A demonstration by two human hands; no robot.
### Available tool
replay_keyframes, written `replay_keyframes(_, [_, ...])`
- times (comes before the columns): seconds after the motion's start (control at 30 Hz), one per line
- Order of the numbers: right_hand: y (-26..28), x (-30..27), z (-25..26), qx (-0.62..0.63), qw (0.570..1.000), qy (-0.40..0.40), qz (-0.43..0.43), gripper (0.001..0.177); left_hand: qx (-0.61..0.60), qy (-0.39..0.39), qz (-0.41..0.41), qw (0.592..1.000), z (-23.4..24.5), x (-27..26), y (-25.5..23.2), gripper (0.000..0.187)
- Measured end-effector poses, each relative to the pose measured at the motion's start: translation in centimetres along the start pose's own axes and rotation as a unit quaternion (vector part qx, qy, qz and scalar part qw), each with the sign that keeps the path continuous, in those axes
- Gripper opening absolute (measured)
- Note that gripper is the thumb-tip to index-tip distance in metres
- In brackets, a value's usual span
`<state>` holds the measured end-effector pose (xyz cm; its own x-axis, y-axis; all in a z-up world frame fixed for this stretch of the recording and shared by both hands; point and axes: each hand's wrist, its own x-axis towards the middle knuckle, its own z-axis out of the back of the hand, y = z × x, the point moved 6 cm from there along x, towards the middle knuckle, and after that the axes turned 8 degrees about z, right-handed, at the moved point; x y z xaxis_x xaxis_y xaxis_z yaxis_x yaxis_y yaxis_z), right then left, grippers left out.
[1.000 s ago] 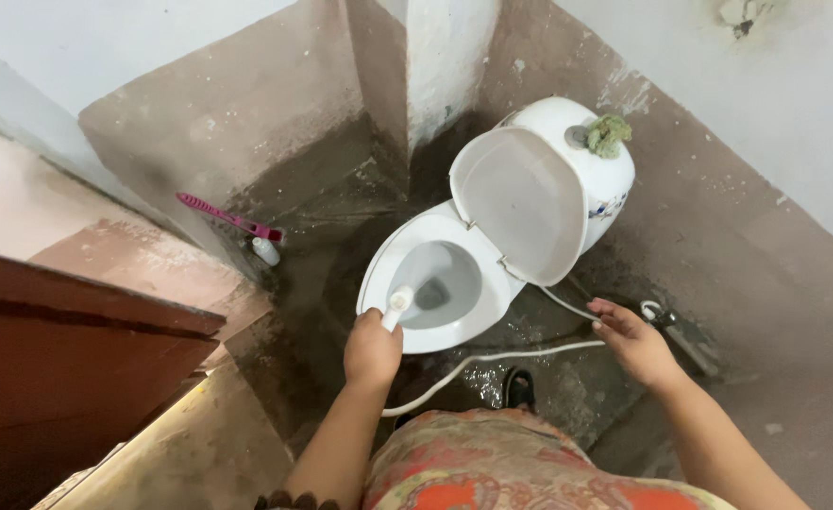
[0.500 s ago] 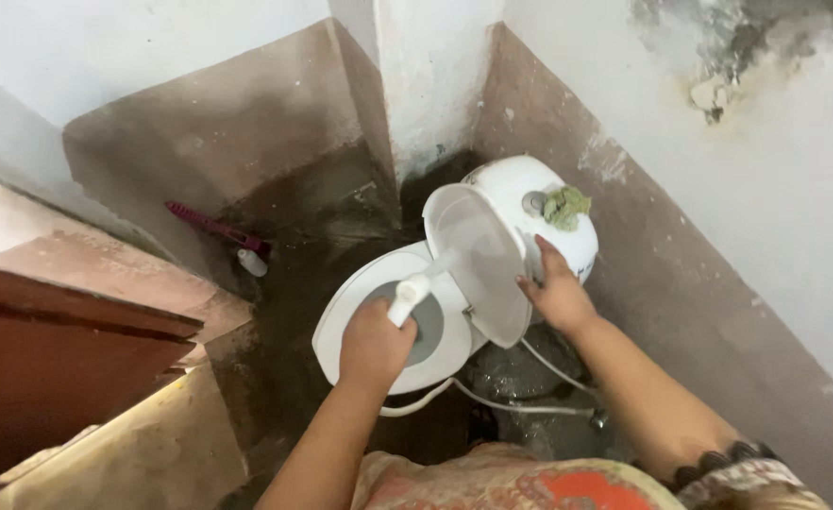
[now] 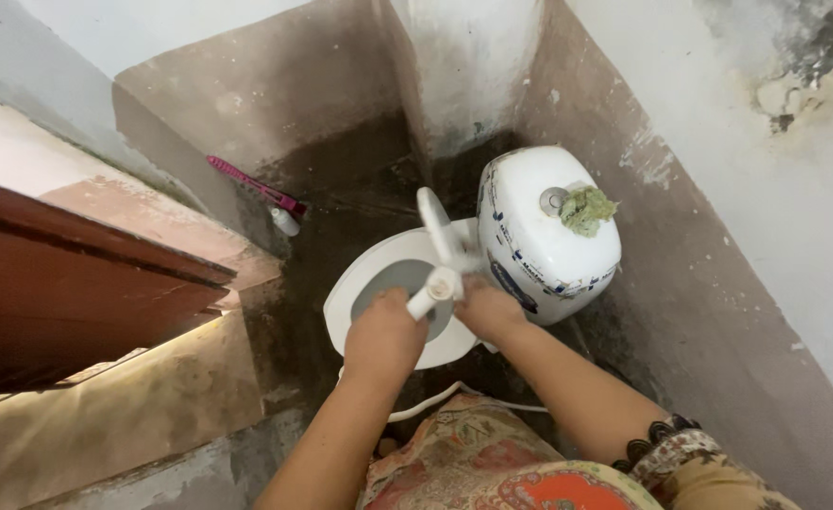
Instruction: The person scrubs the inside of a toilet bowl with a pink toilet brush, then rinses the bowl and brush using a handheld bidet sprayer, and finally wipes the toilet seat and rim with a cloth.
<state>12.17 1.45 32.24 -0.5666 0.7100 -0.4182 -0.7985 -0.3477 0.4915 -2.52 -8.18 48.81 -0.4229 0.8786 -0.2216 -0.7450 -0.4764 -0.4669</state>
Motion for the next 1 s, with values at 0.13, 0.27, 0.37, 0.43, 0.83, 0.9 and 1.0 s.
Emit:
replay_keyframes(0.13, [1.2,-0.2,-1.4,0.004,0.999,-0.026,0.034,0.075,0.005,-0.036,0.007,0.999,-0.8,0.2,1.2,0.021])
replay_keyframes(0.27, [2.4,-0.6,-1.1,-0.023,1.000,0.003,-0.003,0.075,0.027,-0.004,0.009,1.000,-1.8,-0.4,1.5,0.019])
replay_keyframes(0.37, [3.1,-0.8,-0.2,-0.029,0.998,0.045,-0.035,0.075,0.015,0.059,0.014,0.998,-2.1,-0.6,1.0,0.020])
replay_keyframes(0.43, [3.0,-1.4,0.4,-0.016,0.998,0.038,-0.050,0.073,0.006,0.055,-0.007,0.998,-1.6,-0.6,0.2,0.021])
replay_keyframes(0.83, [0.8,-0.7,-2.9,-0.083,0.994,-0.076,0.010,0.043,0.018,0.081,0.055,0.995,-1.8,1.8,-0.9,0.026])
replay_keyframes(0.9, [1.5,-0.2,-4.4,-0.096,0.994,-0.043,0.005,0.042,0.036,0.084,0.063,0.994,-2.0,2.2,-0.5,0.025])
replay_keyframes(1.0, [2.9,-0.1,-5.7,-0.116,0.992,-0.006,0.040,0.059,0.055,0.072,0.058,0.994,-1.8,2.7,0.1,0.023])
